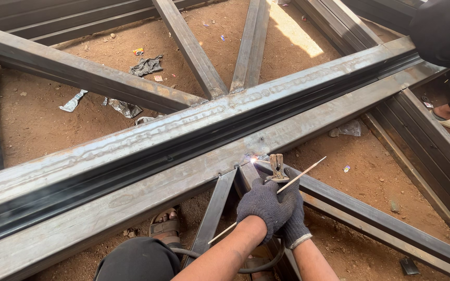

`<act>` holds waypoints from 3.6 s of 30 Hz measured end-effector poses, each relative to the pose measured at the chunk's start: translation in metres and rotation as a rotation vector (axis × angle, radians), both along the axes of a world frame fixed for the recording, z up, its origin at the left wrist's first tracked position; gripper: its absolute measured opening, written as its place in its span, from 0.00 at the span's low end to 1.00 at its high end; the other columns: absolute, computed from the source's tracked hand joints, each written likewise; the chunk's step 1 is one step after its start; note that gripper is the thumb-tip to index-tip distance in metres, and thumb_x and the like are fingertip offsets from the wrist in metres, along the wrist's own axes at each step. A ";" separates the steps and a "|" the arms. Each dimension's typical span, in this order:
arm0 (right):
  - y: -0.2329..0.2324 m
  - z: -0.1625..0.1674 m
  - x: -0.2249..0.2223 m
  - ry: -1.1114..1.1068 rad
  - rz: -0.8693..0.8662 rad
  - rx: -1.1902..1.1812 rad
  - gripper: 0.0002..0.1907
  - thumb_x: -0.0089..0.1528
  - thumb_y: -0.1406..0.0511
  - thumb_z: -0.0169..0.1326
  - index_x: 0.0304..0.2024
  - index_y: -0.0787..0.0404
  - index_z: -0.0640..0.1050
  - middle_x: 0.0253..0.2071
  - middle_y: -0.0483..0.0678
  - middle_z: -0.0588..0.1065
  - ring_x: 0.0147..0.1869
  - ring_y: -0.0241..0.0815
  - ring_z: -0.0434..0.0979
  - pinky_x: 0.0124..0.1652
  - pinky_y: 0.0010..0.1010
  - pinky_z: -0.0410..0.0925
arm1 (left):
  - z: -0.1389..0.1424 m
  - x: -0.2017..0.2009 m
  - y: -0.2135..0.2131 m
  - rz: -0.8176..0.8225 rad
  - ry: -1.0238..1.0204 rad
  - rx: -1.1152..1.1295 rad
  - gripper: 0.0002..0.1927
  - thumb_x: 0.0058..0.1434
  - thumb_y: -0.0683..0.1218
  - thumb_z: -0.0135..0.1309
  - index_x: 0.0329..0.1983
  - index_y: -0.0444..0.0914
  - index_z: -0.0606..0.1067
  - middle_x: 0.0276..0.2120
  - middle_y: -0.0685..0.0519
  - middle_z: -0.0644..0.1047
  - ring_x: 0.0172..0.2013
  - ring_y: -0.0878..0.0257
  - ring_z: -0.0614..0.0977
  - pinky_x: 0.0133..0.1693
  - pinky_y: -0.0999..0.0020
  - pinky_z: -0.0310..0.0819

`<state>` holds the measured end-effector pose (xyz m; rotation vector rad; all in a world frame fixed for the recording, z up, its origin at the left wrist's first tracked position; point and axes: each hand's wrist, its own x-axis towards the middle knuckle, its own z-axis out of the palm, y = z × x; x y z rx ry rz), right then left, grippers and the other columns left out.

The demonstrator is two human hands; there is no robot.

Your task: The person welds several joints of a large triangular metal frame structure using a welding electrode, creating sparks at each contact point.

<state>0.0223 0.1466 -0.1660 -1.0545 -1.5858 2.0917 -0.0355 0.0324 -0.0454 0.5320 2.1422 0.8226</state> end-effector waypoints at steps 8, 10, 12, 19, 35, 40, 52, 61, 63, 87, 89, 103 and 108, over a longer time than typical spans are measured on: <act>0.002 -0.005 -0.001 0.069 -0.011 -0.069 0.21 0.69 0.57 0.46 0.60 0.61 0.70 0.47 0.50 0.78 0.46 0.39 0.80 0.41 0.28 0.75 | 0.012 0.000 -0.003 0.024 0.015 0.007 0.33 0.61 0.71 0.45 0.61 0.49 0.75 0.62 0.44 0.69 0.57 0.44 0.78 0.59 0.52 0.72; -0.001 -0.002 -0.002 0.174 -0.043 -0.075 0.21 0.69 0.56 0.45 0.61 0.59 0.69 0.47 0.49 0.77 0.47 0.39 0.79 0.43 0.28 0.75 | 0.014 0.000 -0.005 0.038 -0.014 -0.010 0.32 0.61 0.69 0.45 0.61 0.49 0.75 0.63 0.44 0.69 0.57 0.42 0.78 0.59 0.51 0.72; -0.003 0.002 -0.003 0.278 -0.081 -0.079 0.21 0.70 0.56 0.43 0.62 0.57 0.68 0.48 0.48 0.76 0.48 0.38 0.78 0.45 0.28 0.75 | 0.015 0.002 -0.004 0.064 -0.084 -0.026 0.30 0.61 0.68 0.44 0.60 0.51 0.77 0.64 0.46 0.68 0.57 0.41 0.77 0.58 0.50 0.72; -0.002 0.004 -0.005 0.351 -0.065 -0.201 0.22 0.73 0.54 0.40 0.63 0.59 0.67 0.48 0.50 0.75 0.49 0.41 0.77 0.46 0.32 0.74 | 0.005 0.001 0.000 0.043 0.086 0.057 0.33 0.59 0.69 0.49 0.60 0.48 0.75 0.64 0.43 0.68 0.57 0.41 0.78 0.58 0.51 0.72; 0.004 -0.004 -0.002 0.127 -0.094 -0.364 0.27 0.70 0.47 0.41 0.57 0.60 0.73 0.48 0.52 0.77 0.47 0.42 0.79 0.43 0.31 0.76 | 0.004 0.000 0.000 0.038 0.003 0.013 0.34 0.60 0.72 0.45 0.61 0.50 0.75 0.62 0.44 0.69 0.57 0.44 0.78 0.59 0.52 0.72; 0.004 -0.005 -0.004 0.122 -0.072 -0.302 0.27 0.71 0.48 0.41 0.57 0.61 0.73 0.47 0.52 0.77 0.47 0.43 0.79 0.43 0.32 0.75 | 0.013 0.000 -0.004 0.048 -0.011 0.024 0.33 0.60 0.72 0.42 0.61 0.51 0.76 0.60 0.42 0.70 0.56 0.43 0.79 0.59 0.52 0.72; 0.004 -0.002 -0.005 0.242 -0.062 -0.286 0.27 0.70 0.47 0.42 0.58 0.61 0.73 0.47 0.52 0.77 0.47 0.43 0.79 0.43 0.32 0.75 | 0.000 0.003 0.001 0.077 0.041 0.063 0.34 0.57 0.70 0.49 0.61 0.48 0.75 0.64 0.43 0.68 0.57 0.40 0.77 0.58 0.51 0.72; 0.007 -0.008 -0.003 0.120 -0.057 -0.314 0.28 0.70 0.47 0.42 0.58 0.61 0.73 0.47 0.52 0.77 0.47 0.43 0.79 0.43 0.32 0.75 | -0.001 -0.001 0.004 0.027 -0.036 -0.013 0.35 0.59 0.71 0.46 0.62 0.50 0.74 0.64 0.43 0.68 0.58 0.44 0.78 0.58 0.52 0.74; 0.007 -0.008 -0.003 0.113 -0.049 -0.316 0.28 0.70 0.47 0.42 0.58 0.61 0.73 0.47 0.52 0.77 0.47 0.43 0.79 0.44 0.32 0.75 | 0.000 -0.001 0.003 0.031 -0.026 -0.011 0.35 0.59 0.71 0.46 0.63 0.51 0.74 0.64 0.44 0.68 0.58 0.44 0.78 0.59 0.52 0.73; 0.009 -0.014 -0.004 0.217 -0.067 -0.329 0.30 0.68 0.46 0.43 0.59 0.61 0.72 0.48 0.52 0.77 0.48 0.43 0.80 0.44 0.32 0.75 | -0.003 0.001 0.003 0.060 0.047 0.043 0.34 0.58 0.69 0.49 0.62 0.48 0.74 0.66 0.43 0.66 0.58 0.43 0.77 0.59 0.52 0.72; 0.009 -0.015 -0.003 0.184 -0.072 -0.354 0.30 0.68 0.46 0.43 0.59 0.61 0.72 0.48 0.52 0.77 0.48 0.43 0.80 0.45 0.32 0.75 | -0.005 -0.001 0.004 0.031 0.014 0.010 0.35 0.59 0.70 0.47 0.60 0.45 0.75 0.66 0.43 0.66 0.58 0.44 0.78 0.59 0.53 0.73; 0.004 -0.005 -0.004 0.133 -0.091 -0.371 0.31 0.69 0.45 0.43 0.59 0.62 0.72 0.47 0.52 0.77 0.48 0.44 0.79 0.44 0.32 0.75 | -0.003 0.000 0.002 0.056 -0.014 0.011 0.33 0.57 0.71 0.48 0.61 0.52 0.76 0.63 0.44 0.69 0.57 0.43 0.78 0.59 0.52 0.73; 0.007 -0.008 -0.001 0.157 -0.040 -0.344 0.29 0.68 0.47 0.44 0.58 0.62 0.73 0.47 0.52 0.78 0.47 0.44 0.80 0.44 0.33 0.76 | -0.004 0.000 0.002 0.084 -0.004 0.050 0.32 0.57 0.71 0.48 0.60 0.53 0.76 0.60 0.44 0.72 0.57 0.43 0.78 0.59 0.52 0.73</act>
